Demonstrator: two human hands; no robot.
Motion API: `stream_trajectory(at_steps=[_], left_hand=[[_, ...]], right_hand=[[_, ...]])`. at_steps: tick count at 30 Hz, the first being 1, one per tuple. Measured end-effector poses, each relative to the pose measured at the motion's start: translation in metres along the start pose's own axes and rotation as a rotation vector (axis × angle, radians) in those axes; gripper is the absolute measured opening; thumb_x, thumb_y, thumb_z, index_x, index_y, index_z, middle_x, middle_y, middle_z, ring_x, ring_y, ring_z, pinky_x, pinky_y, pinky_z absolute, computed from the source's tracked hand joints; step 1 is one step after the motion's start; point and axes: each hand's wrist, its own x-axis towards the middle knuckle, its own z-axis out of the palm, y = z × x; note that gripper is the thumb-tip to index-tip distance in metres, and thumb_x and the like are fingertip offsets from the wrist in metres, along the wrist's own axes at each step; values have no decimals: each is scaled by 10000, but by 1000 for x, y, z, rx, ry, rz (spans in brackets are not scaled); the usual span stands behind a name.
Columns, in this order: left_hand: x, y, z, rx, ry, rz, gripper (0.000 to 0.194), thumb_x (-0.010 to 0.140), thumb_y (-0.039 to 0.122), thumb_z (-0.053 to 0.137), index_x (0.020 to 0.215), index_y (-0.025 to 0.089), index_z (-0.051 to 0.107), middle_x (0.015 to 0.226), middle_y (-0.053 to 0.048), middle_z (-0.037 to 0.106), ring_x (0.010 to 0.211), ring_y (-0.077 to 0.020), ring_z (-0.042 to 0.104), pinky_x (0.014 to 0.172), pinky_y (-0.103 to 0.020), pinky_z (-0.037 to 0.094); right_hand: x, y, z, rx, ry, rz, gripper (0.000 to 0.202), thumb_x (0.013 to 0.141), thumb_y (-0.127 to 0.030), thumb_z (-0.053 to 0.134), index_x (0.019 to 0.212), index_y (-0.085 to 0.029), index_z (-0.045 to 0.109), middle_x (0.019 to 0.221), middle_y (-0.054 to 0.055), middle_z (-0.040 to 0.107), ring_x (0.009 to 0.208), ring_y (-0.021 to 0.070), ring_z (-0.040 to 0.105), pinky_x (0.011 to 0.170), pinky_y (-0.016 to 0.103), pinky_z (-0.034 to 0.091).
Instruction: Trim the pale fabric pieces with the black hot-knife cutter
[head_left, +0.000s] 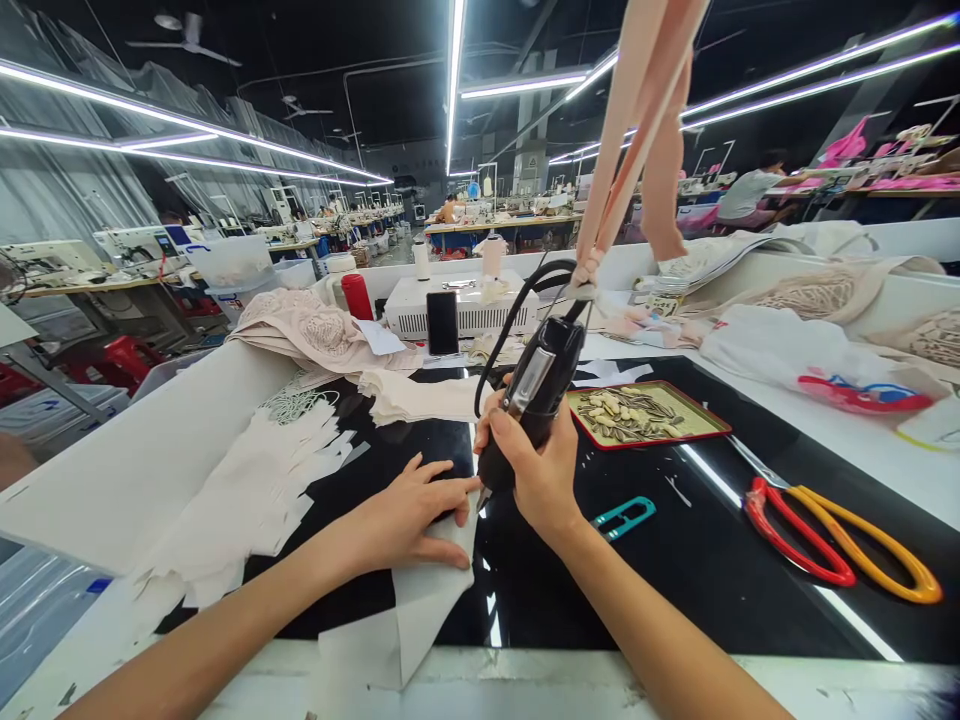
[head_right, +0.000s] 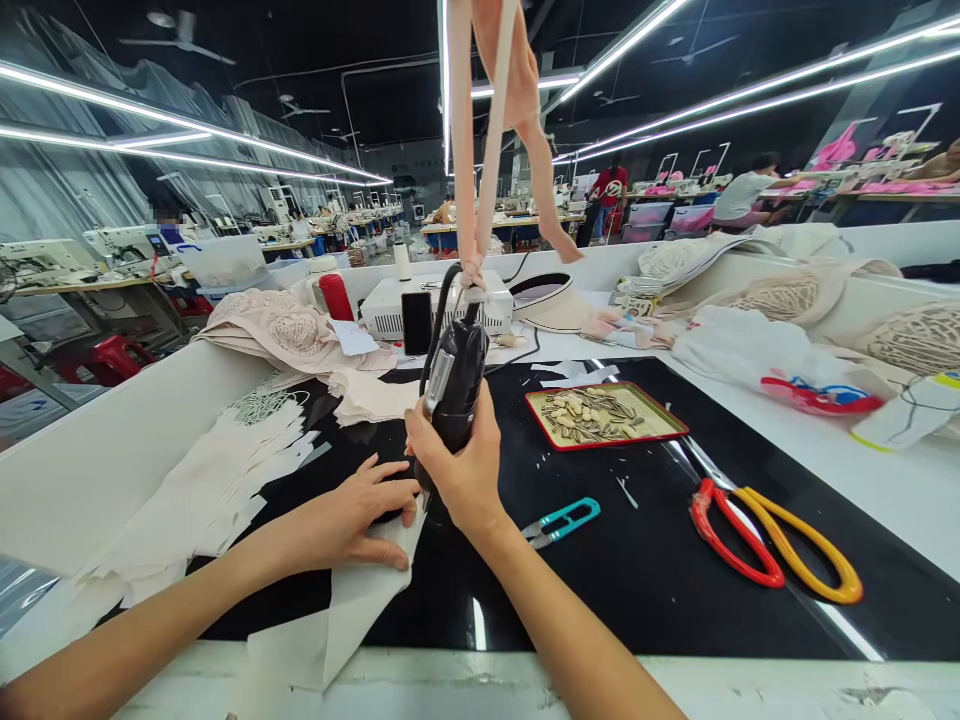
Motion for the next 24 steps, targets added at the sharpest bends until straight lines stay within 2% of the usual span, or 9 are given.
stream_trajectory(at_steps=[12, 17, 20, 24], left_hand=[[0, 1, -1, -1, 3, 12, 330, 843, 399, 894, 935, 225, 629, 1413, -25, 671, 1593, -402, 299, 1278, -716, 110], [-1, 1, -2, -23, 1, 17, 322, 849, 397, 889, 927, 228, 626, 1345, -28, 696, 1597, -395, 289, 1276, -712, 110], [-1, 1, -2, -14, -3, 15, 321, 853, 386, 888, 924, 223, 622, 1269, -23, 710, 1584, -392, 310, 1269, -720, 107], [-1, 2, -2, -10, 15, 36, 324, 842, 367, 898, 928, 219, 623, 1223, -13, 709, 1506, -378, 427, 1267, -719, 115]], right_hand=[[-2, -4, 3, -59, -10, -10, 243, 868, -339, 763, 989, -269, 564, 804, -72, 655, 551, 106, 625, 535, 262, 545], [-6, -4, 1, -23, -6, 29, 275, 865, -379, 784, 1004, -265, 576, 813, -66, 648, 560, 112, 622, 530, 269, 545], [-11, -3, -1, -24, -20, 19, 304, 852, -378, 796, 1042, -268, 585, 868, -42, 672, 668, 132, 641, 635, 301, 576], [-13, -5, 0, -68, -22, 29, 331, 845, -360, 781, 1091, -279, 575, 889, -31, 668, 765, 158, 645, 742, 345, 584]])
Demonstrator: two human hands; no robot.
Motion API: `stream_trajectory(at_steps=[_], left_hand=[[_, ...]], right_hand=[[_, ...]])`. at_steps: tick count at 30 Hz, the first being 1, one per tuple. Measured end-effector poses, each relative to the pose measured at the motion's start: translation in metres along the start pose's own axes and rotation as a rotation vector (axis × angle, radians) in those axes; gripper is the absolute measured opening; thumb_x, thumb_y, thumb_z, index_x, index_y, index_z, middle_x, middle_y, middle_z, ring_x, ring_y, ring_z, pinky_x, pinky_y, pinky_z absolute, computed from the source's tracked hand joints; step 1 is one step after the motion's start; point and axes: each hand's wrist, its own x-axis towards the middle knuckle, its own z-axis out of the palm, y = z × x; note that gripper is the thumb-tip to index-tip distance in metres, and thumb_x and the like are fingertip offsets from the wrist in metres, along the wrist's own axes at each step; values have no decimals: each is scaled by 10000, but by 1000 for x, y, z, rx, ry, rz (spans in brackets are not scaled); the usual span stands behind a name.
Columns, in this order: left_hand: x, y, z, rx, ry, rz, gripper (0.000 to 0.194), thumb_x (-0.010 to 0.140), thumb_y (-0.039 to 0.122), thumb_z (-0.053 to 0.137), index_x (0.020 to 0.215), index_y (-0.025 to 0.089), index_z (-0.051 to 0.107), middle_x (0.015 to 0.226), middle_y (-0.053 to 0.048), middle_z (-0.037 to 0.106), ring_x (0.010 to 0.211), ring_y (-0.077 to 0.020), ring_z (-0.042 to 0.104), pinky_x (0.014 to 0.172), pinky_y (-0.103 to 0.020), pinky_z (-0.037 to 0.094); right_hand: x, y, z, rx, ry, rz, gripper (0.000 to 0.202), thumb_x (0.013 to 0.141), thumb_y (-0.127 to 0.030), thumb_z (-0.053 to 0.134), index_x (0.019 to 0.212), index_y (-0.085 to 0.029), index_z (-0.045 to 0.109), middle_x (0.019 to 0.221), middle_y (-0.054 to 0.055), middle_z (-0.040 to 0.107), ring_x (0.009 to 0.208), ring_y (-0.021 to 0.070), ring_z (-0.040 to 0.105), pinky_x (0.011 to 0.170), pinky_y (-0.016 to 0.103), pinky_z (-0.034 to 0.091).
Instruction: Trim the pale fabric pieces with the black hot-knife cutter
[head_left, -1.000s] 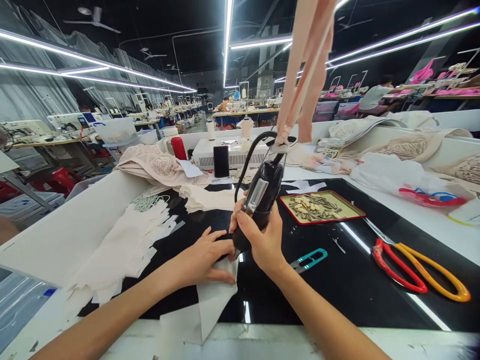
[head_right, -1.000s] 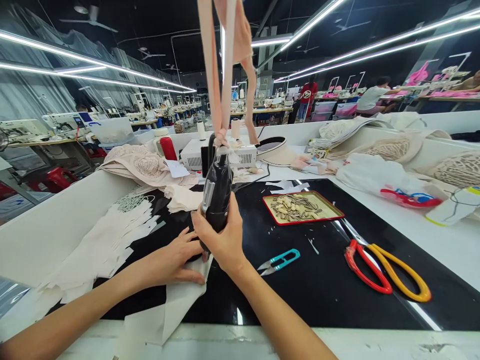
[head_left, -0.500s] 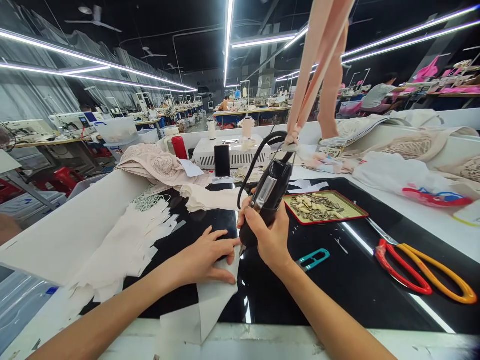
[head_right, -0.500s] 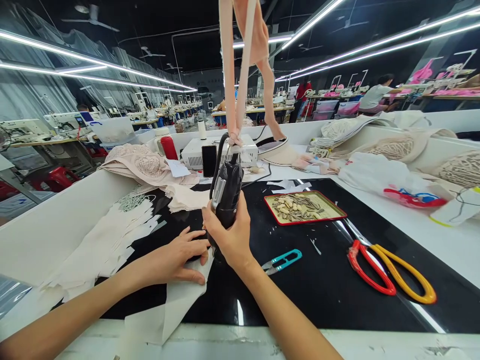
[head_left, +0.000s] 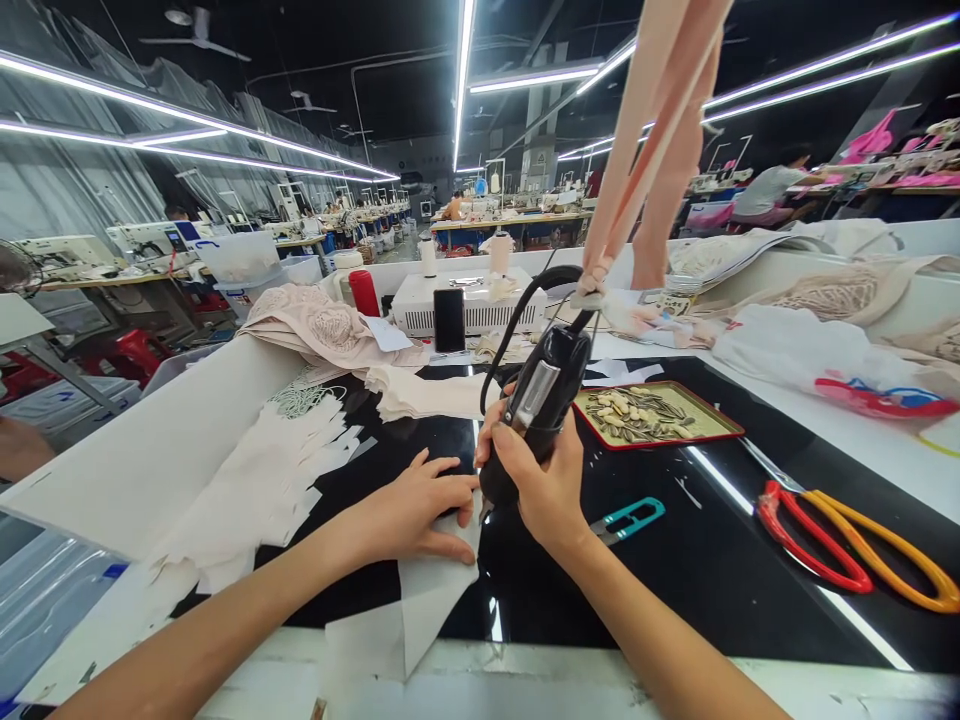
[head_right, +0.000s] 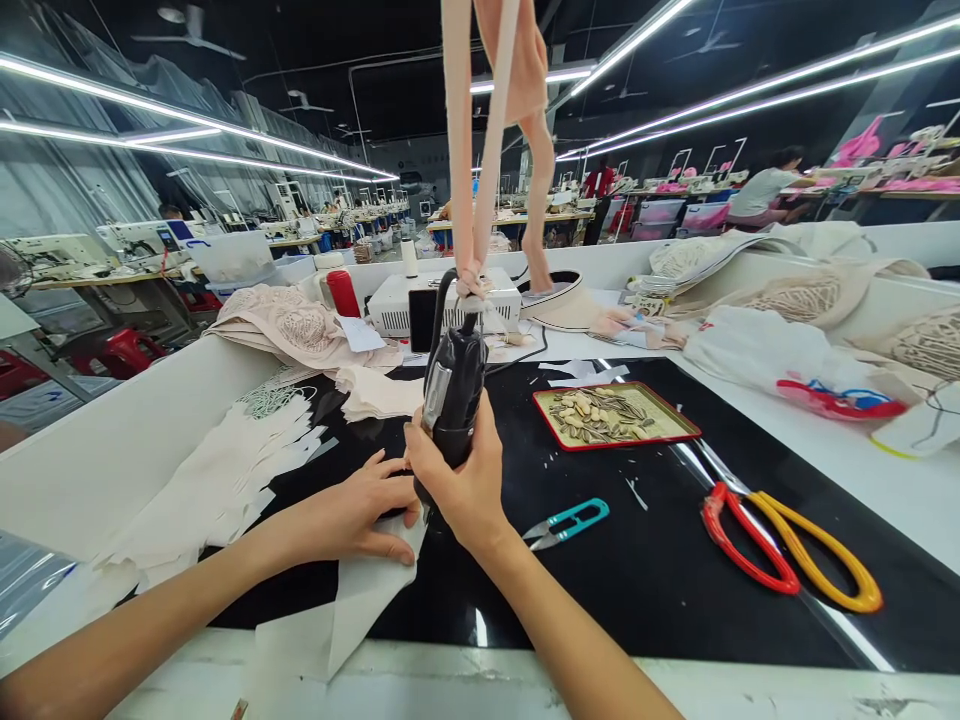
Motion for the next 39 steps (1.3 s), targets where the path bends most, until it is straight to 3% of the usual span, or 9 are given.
stream_trajectory(at_steps=[8, 13, 25, 32, 35, 37, 39], left_hand=[[1, 0, -1, -7, -11, -5, 299, 842, 357, 895, 937, 217, 649, 1277, -38, 699, 1518, -381, 398, 1263, -729, 112], [1, -1, 0, -6, -2, 3, 292, 847, 378, 889, 949, 219, 666, 1275, -43, 688, 1469, -371, 456, 1268, -715, 130], [3, 0, -2, 2, -17, 29, 281, 848, 374, 890, 955, 226, 677, 1212, -27, 715, 1454, -347, 474, 1265, -716, 133], [3, -5, 1, 3, 21, 39, 303, 823, 392, 910, 940, 218, 691, 1296, -49, 708, 1496, -386, 442, 1270, -729, 133], [-5, 1, 3, 47, 114, 48, 296, 840, 353, 902, 964, 215, 671, 1373, -56, 680, 1491, -354, 445, 1279, -684, 186], [-15, 8, 9, 114, 270, 38, 254, 887, 313, 865, 993, 210, 658, 1391, -66, 662, 1396, -304, 532, 1246, -562, 337], [-26, 16, 20, 197, 402, 3, 133, 975, 249, 767, 1013, 200, 649, 1251, -64, 699, 1156, -236, 647, 1050, -395, 515]], right_hand=[[-4, -3, -1, 91, -25, 17, 316, 850, -350, 780, 1088, -280, 585, 865, -43, 683, 626, 131, 628, 639, 313, 570], [-8, -2, 0, 76, -32, 28, 364, 838, -378, 799, 1115, -283, 582, 885, -27, 700, 722, 156, 662, 694, 326, 593], [-13, -8, 1, 137, -79, 15, 276, 878, -365, 782, 1047, -277, 582, 825, -55, 669, 574, 116, 602, 583, 287, 559], [-16, -5, 1, 123, -95, 24, 259, 908, -383, 764, 1054, -280, 577, 835, -53, 671, 566, 119, 618, 552, 278, 563], [-14, -8, -1, 129, -89, 14, 278, 901, -380, 778, 1065, -279, 578, 842, -50, 665, 568, 120, 624, 557, 283, 561], [-12, -10, -4, 133, -81, 10, 297, 900, -371, 777, 1097, -283, 573, 832, -49, 657, 568, 122, 621, 560, 285, 554], [-11, -10, -6, 132, -76, 14, 319, 901, -367, 775, 1130, -287, 568, 819, -48, 648, 574, 125, 617, 563, 286, 548]])
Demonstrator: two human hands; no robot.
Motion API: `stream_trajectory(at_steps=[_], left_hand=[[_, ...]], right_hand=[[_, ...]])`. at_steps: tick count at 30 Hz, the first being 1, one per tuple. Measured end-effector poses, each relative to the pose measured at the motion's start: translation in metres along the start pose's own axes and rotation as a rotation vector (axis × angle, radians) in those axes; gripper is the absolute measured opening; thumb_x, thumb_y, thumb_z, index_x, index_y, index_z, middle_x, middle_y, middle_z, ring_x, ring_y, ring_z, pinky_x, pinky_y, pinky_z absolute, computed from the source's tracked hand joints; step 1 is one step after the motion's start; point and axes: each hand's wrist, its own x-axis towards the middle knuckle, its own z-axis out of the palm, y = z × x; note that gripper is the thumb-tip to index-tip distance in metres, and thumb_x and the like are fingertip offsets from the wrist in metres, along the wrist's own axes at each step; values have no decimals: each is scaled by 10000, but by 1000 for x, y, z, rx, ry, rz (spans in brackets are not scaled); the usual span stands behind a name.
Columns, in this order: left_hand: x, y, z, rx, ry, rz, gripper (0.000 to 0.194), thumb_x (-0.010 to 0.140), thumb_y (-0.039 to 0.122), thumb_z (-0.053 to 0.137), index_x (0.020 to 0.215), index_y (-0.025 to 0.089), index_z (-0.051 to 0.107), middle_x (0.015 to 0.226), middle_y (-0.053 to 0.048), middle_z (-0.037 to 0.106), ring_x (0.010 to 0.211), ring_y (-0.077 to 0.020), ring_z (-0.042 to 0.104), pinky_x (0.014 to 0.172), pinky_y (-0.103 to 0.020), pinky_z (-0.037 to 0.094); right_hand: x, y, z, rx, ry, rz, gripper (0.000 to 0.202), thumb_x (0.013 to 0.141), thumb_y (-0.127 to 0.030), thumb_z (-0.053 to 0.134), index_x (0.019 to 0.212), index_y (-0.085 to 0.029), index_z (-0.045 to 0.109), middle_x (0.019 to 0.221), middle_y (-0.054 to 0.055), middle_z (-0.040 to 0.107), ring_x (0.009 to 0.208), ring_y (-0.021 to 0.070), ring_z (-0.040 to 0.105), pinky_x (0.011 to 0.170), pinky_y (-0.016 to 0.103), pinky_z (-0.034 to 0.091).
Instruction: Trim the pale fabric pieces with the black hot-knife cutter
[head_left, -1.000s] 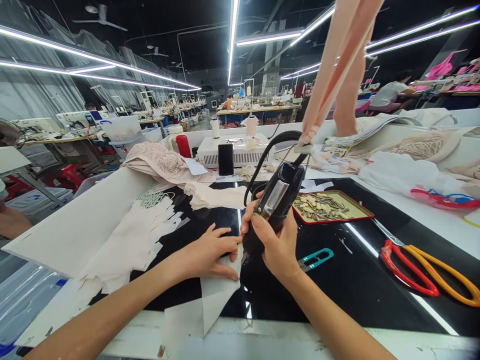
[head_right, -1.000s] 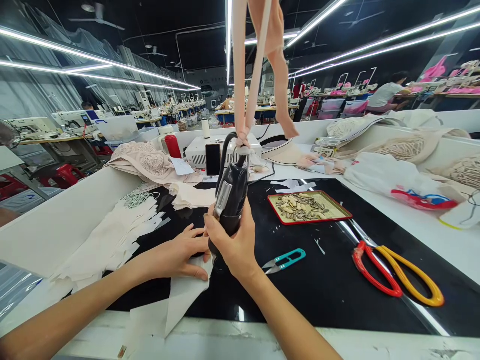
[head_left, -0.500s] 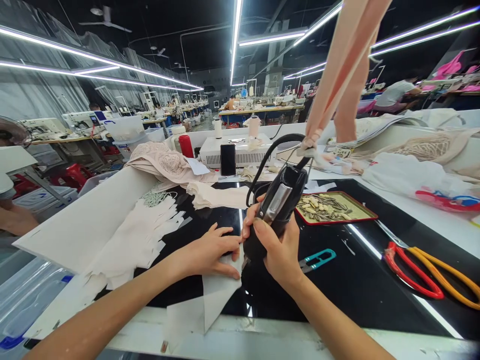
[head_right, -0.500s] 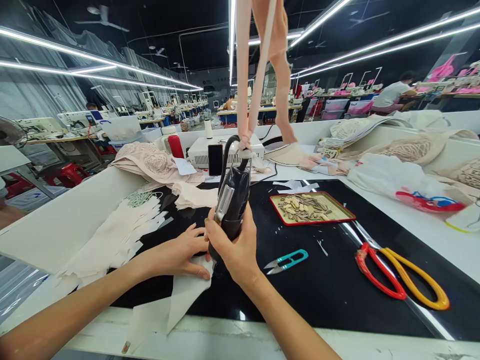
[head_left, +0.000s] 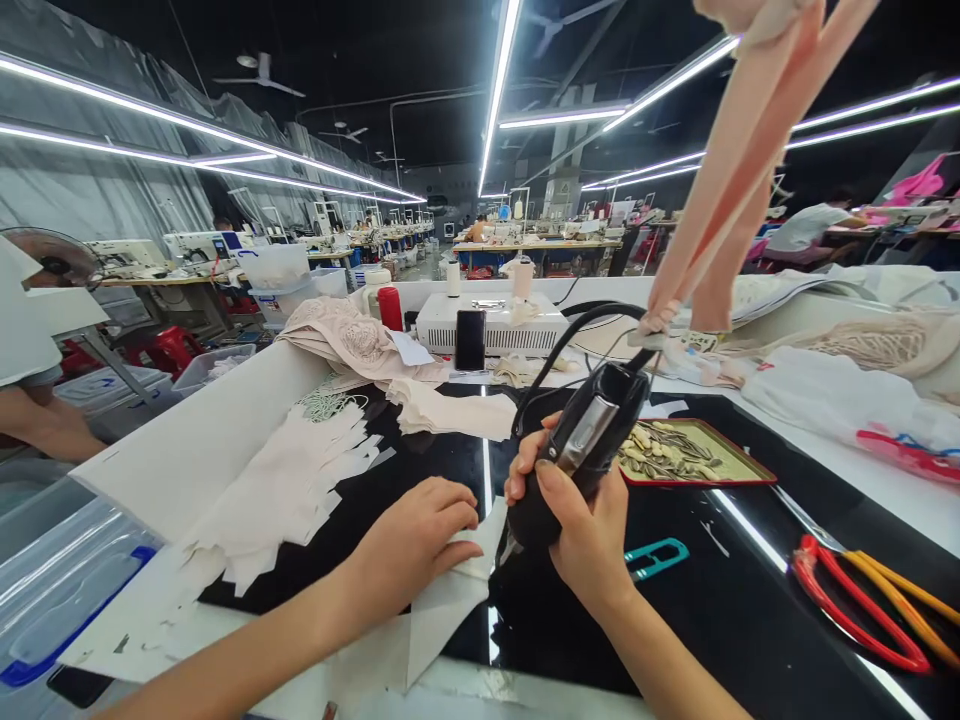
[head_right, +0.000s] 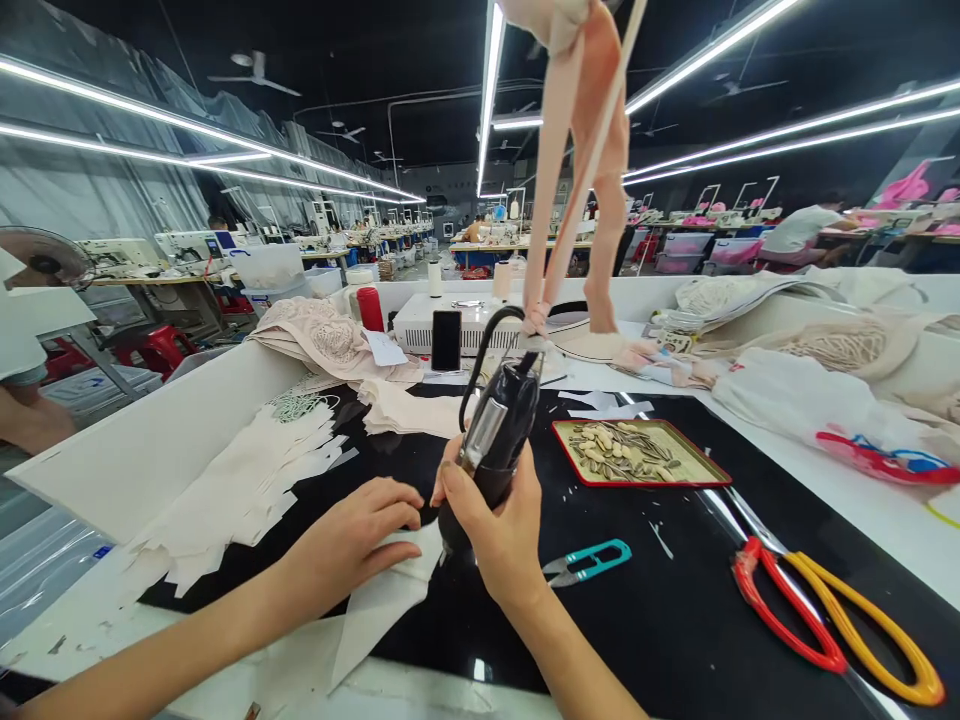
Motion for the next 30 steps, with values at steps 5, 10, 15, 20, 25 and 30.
stream_trajectory(at_steps=[5, 10, 15, 20, 25, 30], left_hand=[[-27, 21, 29, 284, 13, 28, 88, 1003, 125, 638, 964, 204, 646, 881, -15, 666, 784, -204, 635, 721, -333, 517], [-35, 13, 43, 324, 54, 47, 132, 946, 62, 646, 949, 193, 634, 940, -32, 679, 806, -213, 643, 714, -333, 526], [-38, -11, 28, 106, 78, 217, 237, 994, -6, 551, 1057, 201, 649, 1096, -20, 735, 992, -187, 699, 918, -320, 545], [-40, -28, 14, -13, 73, 312, 315, 1011, -13, 517, 1177, 197, 684, 1226, -42, 763, 1200, -210, 699, 1129, -379, 499], [-32, -37, 10, -25, 96, 240, 331, 987, -17, 504, 1161, 169, 716, 1217, -82, 752, 1122, -192, 725, 983, -304, 602], [-11, -37, 12, -31, 63, 211, 341, 986, -10, 505, 1212, 143, 709, 1253, -99, 739, 1168, -208, 713, 1022, -326, 597]], right_hand=[[-1, 2, -4, 8, 7, 34, 348, 889, -389, 797, 1139, -293, 575, 824, -43, 639, 594, 128, 611, 555, 285, 555], [-4, 0, -4, 1, -11, 34, 334, 890, -383, 799, 1127, -288, 583, 823, -40, 639, 595, 130, 618, 550, 288, 567], [-1, -4, -4, -15, 2, 15, 312, 896, -374, 785, 1117, -281, 586, 812, -41, 643, 594, 134, 625, 545, 291, 566], [1, -7, -3, -9, 6, 5, 321, 878, -362, 790, 1112, -280, 587, 798, -45, 641, 579, 135, 617, 525, 293, 562], [-2, -11, 0, 0, -6, 8, 297, 886, -356, 777, 1104, -272, 594, 801, -40, 632, 587, 129, 613, 536, 288, 552], [-9, -13, 0, 13, -53, 7, 289, 898, -354, 775, 1118, -275, 604, 795, -36, 644, 589, 133, 625, 541, 290, 566]])
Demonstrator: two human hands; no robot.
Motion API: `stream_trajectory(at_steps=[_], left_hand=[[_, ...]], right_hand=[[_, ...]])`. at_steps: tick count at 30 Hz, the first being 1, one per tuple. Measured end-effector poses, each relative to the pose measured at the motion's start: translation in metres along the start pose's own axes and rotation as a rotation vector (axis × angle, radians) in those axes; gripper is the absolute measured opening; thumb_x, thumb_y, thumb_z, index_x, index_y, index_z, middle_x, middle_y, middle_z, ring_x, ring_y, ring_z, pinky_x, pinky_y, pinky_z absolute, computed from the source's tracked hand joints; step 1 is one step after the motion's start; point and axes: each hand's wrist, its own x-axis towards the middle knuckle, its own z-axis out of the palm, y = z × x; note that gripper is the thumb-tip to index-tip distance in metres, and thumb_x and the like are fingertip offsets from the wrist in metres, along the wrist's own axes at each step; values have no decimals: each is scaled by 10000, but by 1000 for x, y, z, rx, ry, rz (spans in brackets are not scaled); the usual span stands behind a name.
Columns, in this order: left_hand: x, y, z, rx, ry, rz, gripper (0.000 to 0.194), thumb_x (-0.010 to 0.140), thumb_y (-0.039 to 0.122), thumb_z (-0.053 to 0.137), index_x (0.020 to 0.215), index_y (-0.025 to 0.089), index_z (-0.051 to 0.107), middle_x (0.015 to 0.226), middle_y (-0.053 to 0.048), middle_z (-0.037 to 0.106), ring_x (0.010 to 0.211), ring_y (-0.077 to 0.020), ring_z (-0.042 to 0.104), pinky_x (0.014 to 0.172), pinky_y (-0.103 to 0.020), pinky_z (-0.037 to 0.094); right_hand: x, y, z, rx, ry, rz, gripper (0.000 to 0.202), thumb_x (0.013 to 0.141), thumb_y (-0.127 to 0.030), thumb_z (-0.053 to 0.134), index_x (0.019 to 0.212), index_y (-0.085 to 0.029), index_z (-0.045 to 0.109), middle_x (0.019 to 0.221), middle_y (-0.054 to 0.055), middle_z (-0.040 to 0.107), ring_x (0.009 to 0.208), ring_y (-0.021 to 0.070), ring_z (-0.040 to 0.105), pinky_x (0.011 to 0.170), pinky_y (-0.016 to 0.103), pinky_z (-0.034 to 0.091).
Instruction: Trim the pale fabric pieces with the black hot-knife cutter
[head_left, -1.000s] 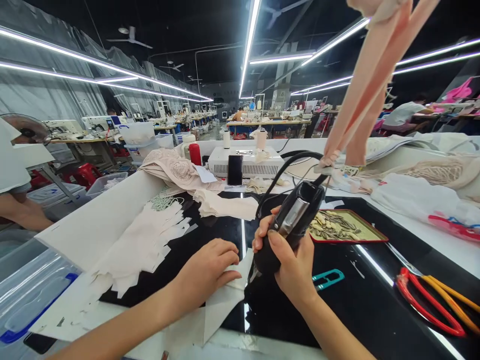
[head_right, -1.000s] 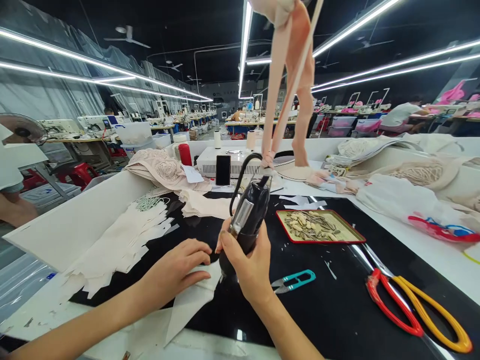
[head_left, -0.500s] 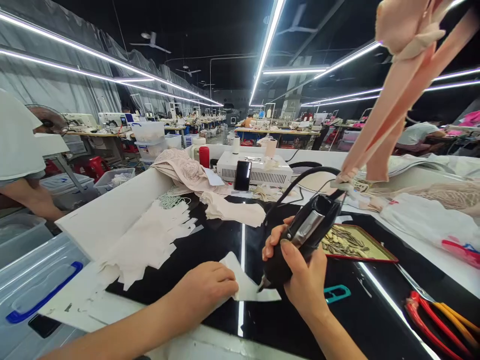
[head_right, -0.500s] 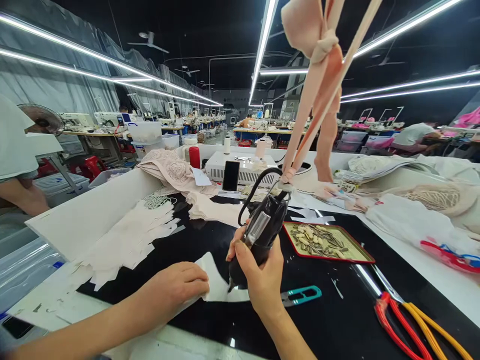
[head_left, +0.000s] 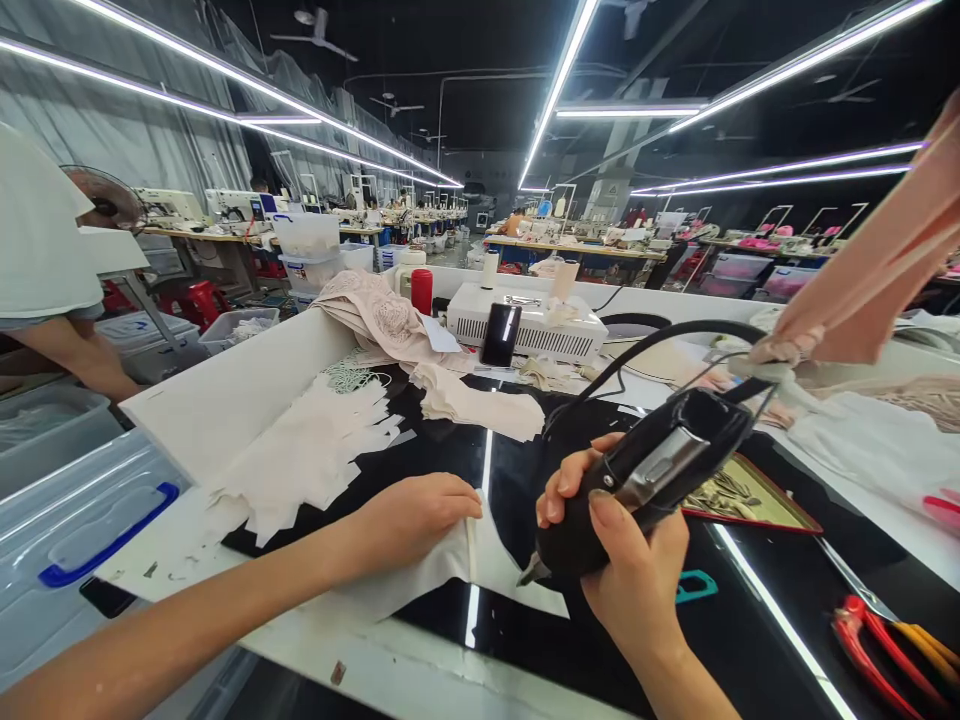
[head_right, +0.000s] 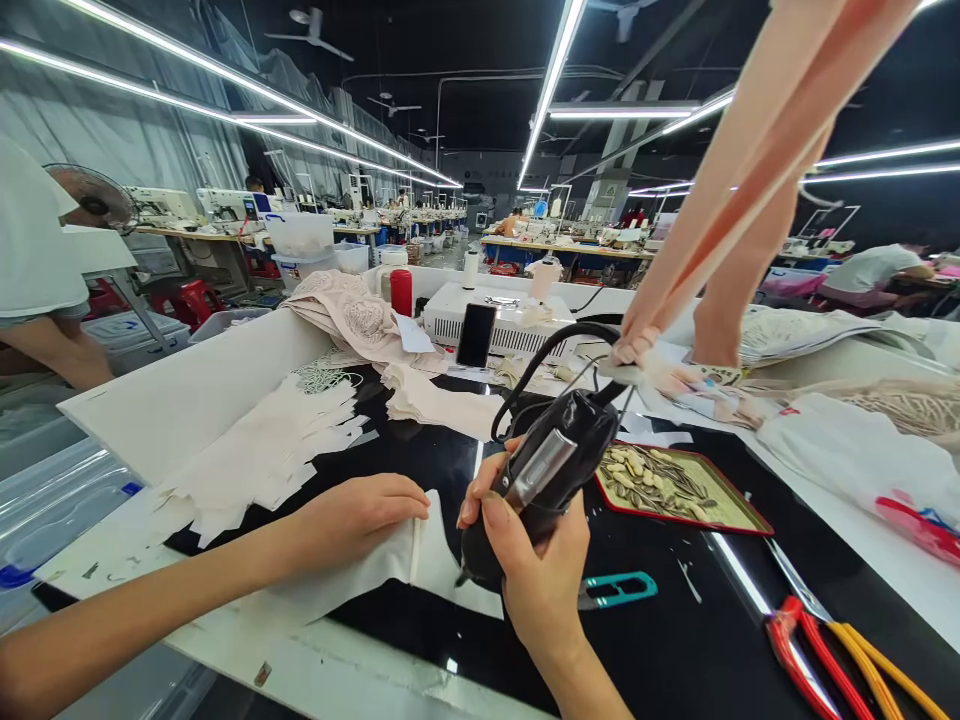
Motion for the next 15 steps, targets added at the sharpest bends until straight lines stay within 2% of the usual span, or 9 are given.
stream_trajectory(at_steps=[6, 15], left_hand=[[18, -9, 15, 34, -47, 30, 250, 1028, 43, 524, 1140, 133, 729, 1206, -108, 741, 1114, -205, 713, 998, -316, 591], [6, -12, 16, -14, 19, 80, 228, 1081, 122, 508, 1126, 142, 731, 1150, -91, 748, 1090, -196, 705, 988, -295, 584]], right_hand=[[-7, -4, -8, -10, 5, 0, 301, 888, -359, 789, 1123, -275, 621, 787, -30, 651, 591, 136, 635, 543, 279, 565], [-8, -14, -11, -24, 26, 4, 360, 844, -411, 835, 1113, -268, 642, 757, -30, 656, 563, 144, 630, 509, 290, 576]])
